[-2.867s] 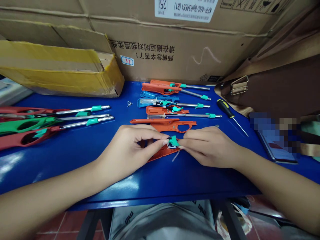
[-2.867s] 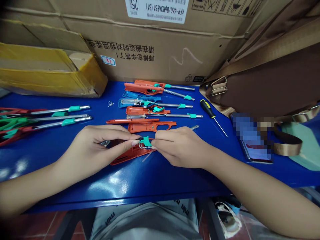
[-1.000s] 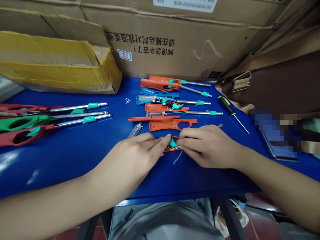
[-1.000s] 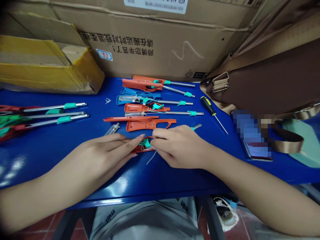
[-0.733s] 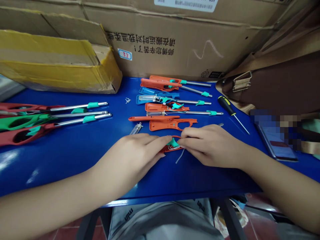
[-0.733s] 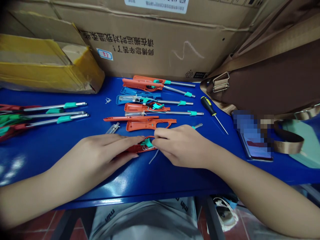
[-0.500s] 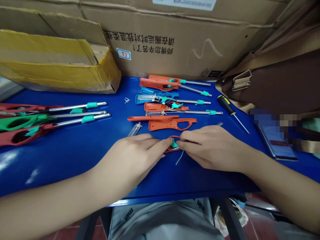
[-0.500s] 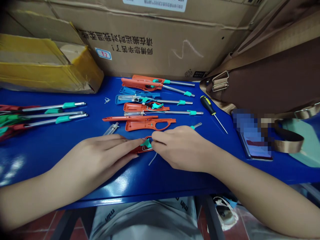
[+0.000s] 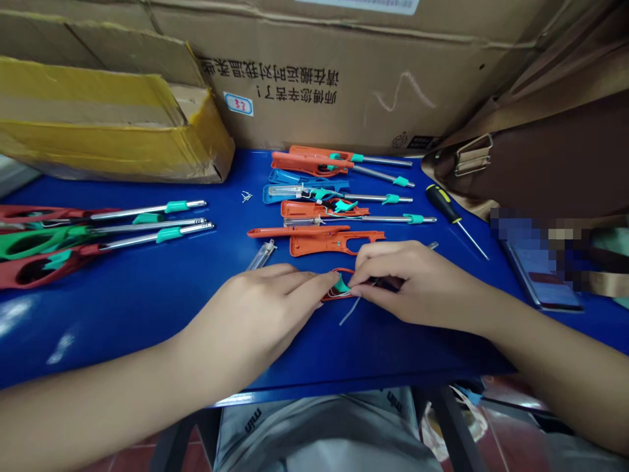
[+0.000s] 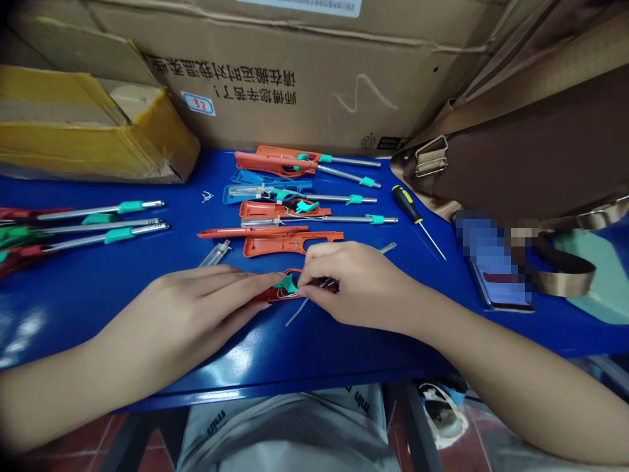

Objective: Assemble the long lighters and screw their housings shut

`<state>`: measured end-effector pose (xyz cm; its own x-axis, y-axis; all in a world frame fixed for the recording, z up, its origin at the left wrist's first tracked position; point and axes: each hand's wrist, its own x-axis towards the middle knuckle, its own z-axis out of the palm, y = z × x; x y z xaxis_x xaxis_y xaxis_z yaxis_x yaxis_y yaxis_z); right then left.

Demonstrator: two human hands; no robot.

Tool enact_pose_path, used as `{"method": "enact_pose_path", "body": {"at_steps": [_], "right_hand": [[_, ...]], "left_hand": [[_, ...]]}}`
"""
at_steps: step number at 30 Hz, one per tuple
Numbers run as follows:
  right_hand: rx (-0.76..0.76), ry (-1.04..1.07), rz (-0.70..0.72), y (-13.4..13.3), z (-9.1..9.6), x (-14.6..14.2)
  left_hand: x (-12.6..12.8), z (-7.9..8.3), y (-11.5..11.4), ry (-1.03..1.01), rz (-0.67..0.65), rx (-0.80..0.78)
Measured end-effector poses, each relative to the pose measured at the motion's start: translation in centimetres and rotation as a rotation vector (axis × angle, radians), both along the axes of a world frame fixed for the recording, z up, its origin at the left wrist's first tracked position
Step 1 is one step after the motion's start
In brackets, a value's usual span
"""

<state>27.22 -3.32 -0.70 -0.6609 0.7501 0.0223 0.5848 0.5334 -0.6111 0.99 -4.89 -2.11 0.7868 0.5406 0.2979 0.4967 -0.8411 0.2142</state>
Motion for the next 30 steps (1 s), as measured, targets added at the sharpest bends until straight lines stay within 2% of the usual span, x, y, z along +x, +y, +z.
{"method": "enact_pose_path", "body": {"at_steps": [3, 8, 13, 20, 23, 28, 30], "right_hand": [[-0.042, 0.034, -0.03, 0.08, -0.1, -0.11], [-0.038, 0.08, 0.066, 0.09, -0.4, 0.29], [-0.004, 0.054, 0.103, 0.06, -0.2, 0.32], [-0.005, 0.016, 0.04, 0.01, 0.08, -0.01], [0.108, -0.064, 0.072, -0.2, -0.01, 0.19], [0.434, -0.231, 0.181, -0.42, -0.18, 0.5], [0.501, -0.258, 0.197, -0.45, -0.16, 0.5]], "left_hand": [[-0.03, -0.11, -0.03, -0.02, -0.004, -0.004], [0.12, -0.13, -0.11, -0.004, 0.055, -0.001], [0.25, -0.1, -0.07, -0.007, 0.056, -0.018], [0.14, -0.19, 0.03, -0.029, 0.032, -0.058], [0.23, -0.14, 0.15, -0.04, 0.012, -0.036], [0.35, -0.03, 0.28, -0.037, -0.019, -0.012], [0.35, -0.03, 0.29, -0.043, -0.024, 0.001]]}}
